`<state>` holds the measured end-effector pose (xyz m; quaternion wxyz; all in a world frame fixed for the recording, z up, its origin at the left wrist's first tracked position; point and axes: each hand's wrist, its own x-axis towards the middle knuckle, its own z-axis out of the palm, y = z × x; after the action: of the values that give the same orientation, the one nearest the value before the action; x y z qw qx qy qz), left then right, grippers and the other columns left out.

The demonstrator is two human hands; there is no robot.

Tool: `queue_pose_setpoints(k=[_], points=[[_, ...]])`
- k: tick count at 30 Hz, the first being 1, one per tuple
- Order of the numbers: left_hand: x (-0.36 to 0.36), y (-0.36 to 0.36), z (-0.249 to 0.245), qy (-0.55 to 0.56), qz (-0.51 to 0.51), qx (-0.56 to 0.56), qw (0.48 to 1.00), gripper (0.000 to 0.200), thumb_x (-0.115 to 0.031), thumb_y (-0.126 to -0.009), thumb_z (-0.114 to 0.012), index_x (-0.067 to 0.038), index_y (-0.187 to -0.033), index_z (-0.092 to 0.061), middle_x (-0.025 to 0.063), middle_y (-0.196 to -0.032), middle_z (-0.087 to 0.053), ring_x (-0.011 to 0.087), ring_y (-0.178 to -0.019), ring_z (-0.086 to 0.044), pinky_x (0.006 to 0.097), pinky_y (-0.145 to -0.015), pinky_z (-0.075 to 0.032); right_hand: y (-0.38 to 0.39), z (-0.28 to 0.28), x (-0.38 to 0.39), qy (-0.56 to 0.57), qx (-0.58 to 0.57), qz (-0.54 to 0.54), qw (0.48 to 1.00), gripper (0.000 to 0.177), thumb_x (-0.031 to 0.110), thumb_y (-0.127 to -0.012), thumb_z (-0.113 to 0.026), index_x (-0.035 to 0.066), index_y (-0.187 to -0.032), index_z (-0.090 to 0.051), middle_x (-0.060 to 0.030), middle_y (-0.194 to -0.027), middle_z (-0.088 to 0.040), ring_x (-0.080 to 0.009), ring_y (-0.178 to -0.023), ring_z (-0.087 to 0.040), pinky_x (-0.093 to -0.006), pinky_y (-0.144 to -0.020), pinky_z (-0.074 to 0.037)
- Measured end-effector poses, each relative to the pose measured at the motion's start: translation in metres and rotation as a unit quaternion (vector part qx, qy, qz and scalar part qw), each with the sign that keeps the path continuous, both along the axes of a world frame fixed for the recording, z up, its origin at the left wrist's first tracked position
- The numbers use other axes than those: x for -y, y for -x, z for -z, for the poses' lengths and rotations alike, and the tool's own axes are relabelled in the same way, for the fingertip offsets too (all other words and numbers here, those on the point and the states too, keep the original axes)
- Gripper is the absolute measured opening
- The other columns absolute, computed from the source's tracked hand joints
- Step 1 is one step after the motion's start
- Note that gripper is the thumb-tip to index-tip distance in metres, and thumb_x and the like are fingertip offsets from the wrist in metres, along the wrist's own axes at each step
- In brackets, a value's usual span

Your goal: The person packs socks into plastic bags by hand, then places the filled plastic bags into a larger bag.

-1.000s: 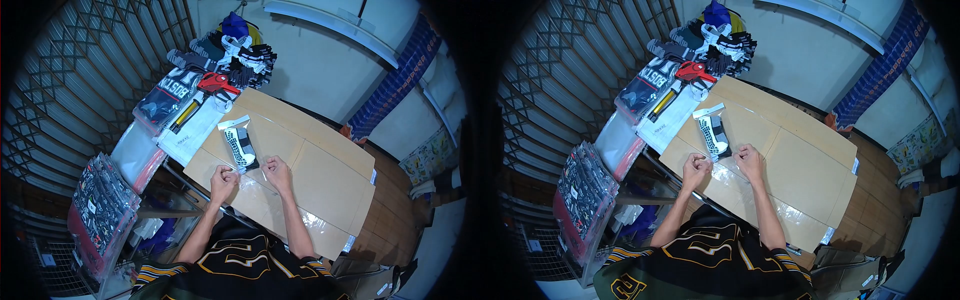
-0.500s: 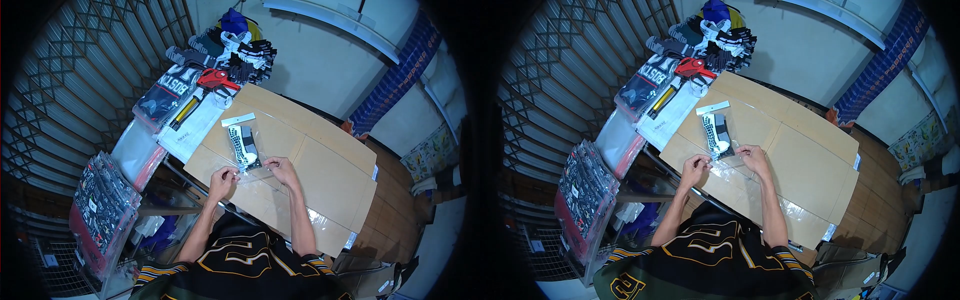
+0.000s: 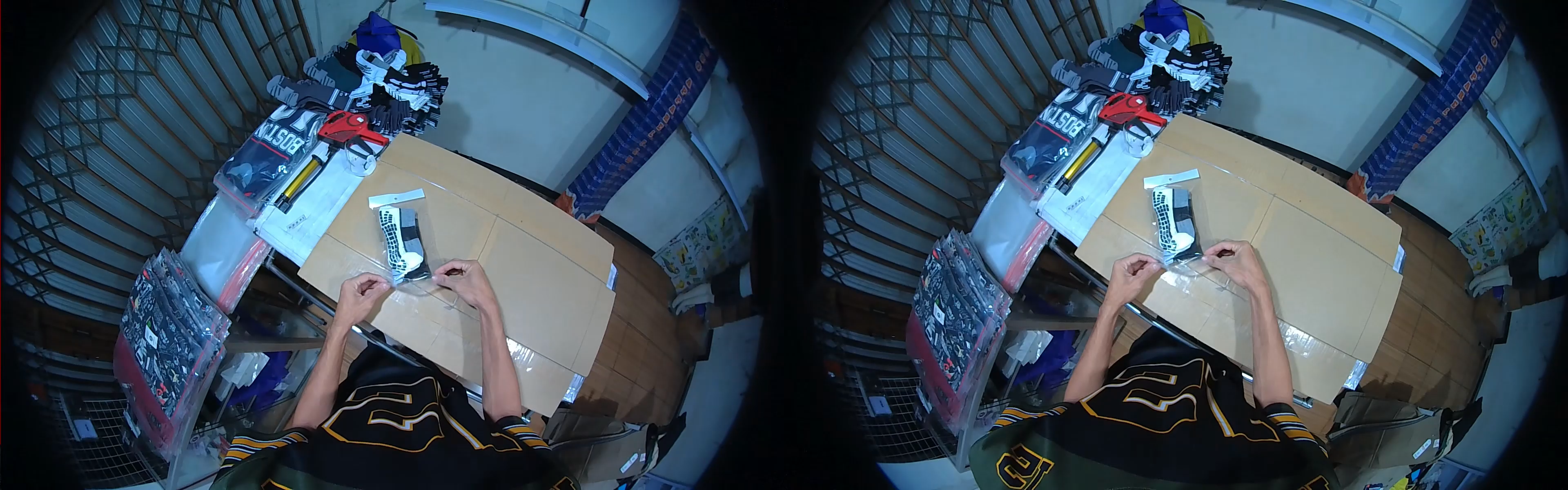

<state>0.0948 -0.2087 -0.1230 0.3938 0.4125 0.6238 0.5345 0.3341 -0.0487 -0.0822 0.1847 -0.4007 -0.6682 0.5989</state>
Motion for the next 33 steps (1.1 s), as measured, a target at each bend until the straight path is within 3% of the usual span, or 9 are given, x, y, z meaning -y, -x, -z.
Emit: queue_pose_setpoints(k=[7, 11, 14, 23, 26, 33], points=[[-0.004, -0.003, -0.001, 0.003, -0.044, 0.065, 0.997, 0.014, -0.011, -0.099, -0.067, 0.003, -0.096, -0.068, 0.0061, -0.089, -0.073, 0.0089, -0.084, -0.067, 0.025, -0.077, -0.054, 0.007, 0.008, 0.0, -0.037, -0.016, 0.008, 0.999, 0.012, 0.013, -0.091, -0.076, 0.001, -0.093, -0.075, -0.0053, -0.089, -0.075, -0.011, -0.084, -0.066, -0.0288, -0.08, -0.053], [-0.005, -0.002, 0.0, 0.007, -0.038, 0.046, 0.998, 0.019, -0.014, -0.101, -0.065, 0.004, -0.096, -0.068, 0.0103, -0.09, -0.074, 0.0129, -0.087, -0.071, 0.0276, -0.081, -0.057, 0.008, 0.009, 0.003, -0.047, -0.019, 0.016, 0.999, 0.015, 0.015, -0.093, -0.075, 0.0, -0.091, -0.073, -0.0047, -0.086, -0.073, -0.0101, -0.082, -0.064, -0.0278, -0.078, -0.051], [-0.006, -0.006, -0.01, 0.025, -0.049, 0.046, 0.997, 0.024, -0.017, -0.103, -0.063, 0.005, -0.095, -0.067, 0.0122, -0.09, -0.074, 0.0135, -0.086, -0.071, 0.0273, -0.079, -0.058, 0.009, 0.002, 0.006, -0.059, 0.015, 0.014, 0.998, 0.015, 0.014, -0.093, -0.074, 0.0, -0.09, -0.072, -0.0037, -0.084, -0.071, -0.0097, -0.079, -0.062, -0.0276, -0.076, -0.05], [-0.009, -0.021, -0.003, -0.003, -0.113, 0.017, 0.993, 0.029, -0.018, -0.105, -0.059, 0.005, -0.09, -0.065, 0.0122, -0.083, -0.073, 0.0155, -0.079, -0.072, 0.0286, -0.071, -0.061, 0.019, 0.015, 0.017, -0.116, -0.024, 0.083, 0.989, 0.021, 0.017, -0.091, -0.072, -0.001, -0.081, -0.07, -0.0036, -0.072, -0.067, -0.0099, -0.069, -0.059, -0.0288, -0.067, -0.048], [-0.011, -0.029, -0.013, 0.014, -0.141, 0.001, 0.99, 0.028, -0.018, -0.105, -0.058, 0.003, -0.087, -0.062, 0.0118, -0.082, -0.073, 0.0148, -0.077, -0.071, 0.0285, -0.066, -0.061, 0.022, 0.008, 0.021, -0.153, 0.035, 0.121, 0.98, 0.021, 0.018, -0.088, -0.072, 0.0, -0.078, -0.07, -0.0042, -0.066, -0.065, -0.0102, -0.063, -0.058, -0.0301, -0.062, -0.048], [-0.016, -0.031, -0.002, 0.004, -0.16, -0.066, 0.985, 0.024, -0.014, -0.102, -0.059, 0.001, -0.084, -0.056, 0.007, -0.072, -0.065, 0.0101, -0.066, -0.063, 0.0271, -0.055, -0.054, 0.03, 0.013, 0.029, -0.221, 0.011, 0.168, 0.961, 0.025, 0.022, -0.087, -0.073, -0.001, -0.078, -0.07, -0.0127, -0.065, -0.065, -0.0167, -0.058, -0.06, -0.0349, -0.058, -0.048]])
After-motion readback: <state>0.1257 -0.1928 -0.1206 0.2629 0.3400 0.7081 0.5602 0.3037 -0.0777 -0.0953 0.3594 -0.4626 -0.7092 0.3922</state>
